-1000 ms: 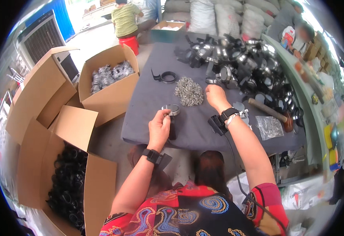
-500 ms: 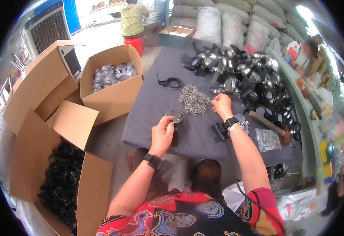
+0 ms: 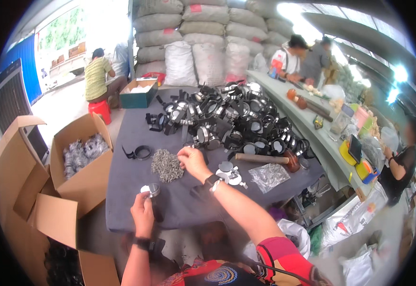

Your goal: Assembling small metal plates and springs onto larger black plastic or metal rings in a manufacturing setting.

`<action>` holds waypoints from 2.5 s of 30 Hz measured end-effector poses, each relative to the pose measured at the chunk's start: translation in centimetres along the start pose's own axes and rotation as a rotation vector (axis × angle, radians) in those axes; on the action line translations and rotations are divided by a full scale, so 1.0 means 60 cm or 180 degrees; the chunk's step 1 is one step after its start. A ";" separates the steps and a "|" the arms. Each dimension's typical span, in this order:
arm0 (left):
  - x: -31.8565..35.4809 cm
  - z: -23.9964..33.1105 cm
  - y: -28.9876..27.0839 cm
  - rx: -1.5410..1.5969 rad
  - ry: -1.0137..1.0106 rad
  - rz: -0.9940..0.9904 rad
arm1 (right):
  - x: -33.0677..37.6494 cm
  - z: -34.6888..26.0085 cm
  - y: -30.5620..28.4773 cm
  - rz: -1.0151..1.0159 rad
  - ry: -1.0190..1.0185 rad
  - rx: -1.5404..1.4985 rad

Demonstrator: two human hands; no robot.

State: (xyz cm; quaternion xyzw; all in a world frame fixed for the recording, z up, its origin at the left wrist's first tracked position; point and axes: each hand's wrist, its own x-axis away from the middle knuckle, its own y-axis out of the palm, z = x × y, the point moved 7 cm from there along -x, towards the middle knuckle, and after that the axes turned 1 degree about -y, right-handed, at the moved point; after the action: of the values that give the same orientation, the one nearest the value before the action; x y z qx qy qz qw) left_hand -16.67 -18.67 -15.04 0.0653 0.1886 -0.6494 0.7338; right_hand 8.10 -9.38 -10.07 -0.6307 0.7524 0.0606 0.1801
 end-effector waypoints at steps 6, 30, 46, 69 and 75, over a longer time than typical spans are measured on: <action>-0.004 -0.004 0.001 0.0232 -0.0094 -0.0061 | 0.048 -0.061 0.042 -0.0544 -0.0235 0.0111; 0.000 0.014 -0.005 0.0386 -0.0385 -0.0113 | 0.188 -0.130 0.129 -0.0922 -0.1673 0.0832; 0.006 0.012 -0.016 0.0347 -0.0754 -0.0256 | 0.209 -0.175 0.184 -0.1072 -0.3170 0.2016; 0.005 0.023 0.001 0.0727 -0.0532 -0.0371 | 0.204 -0.174 0.178 -0.0889 -0.3010 0.2347; -0.002 0.004 -0.004 0.0561 -0.0423 -0.0328 | 0.199 -0.174 0.181 -0.0888 -0.2777 0.2171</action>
State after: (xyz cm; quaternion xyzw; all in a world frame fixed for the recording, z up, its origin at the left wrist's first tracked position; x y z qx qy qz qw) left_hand -16.86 -18.68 -14.73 0.0767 0.0848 -0.7033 0.7016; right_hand -6.14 -21.62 -6.04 -0.5468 0.4950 0.0447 0.6738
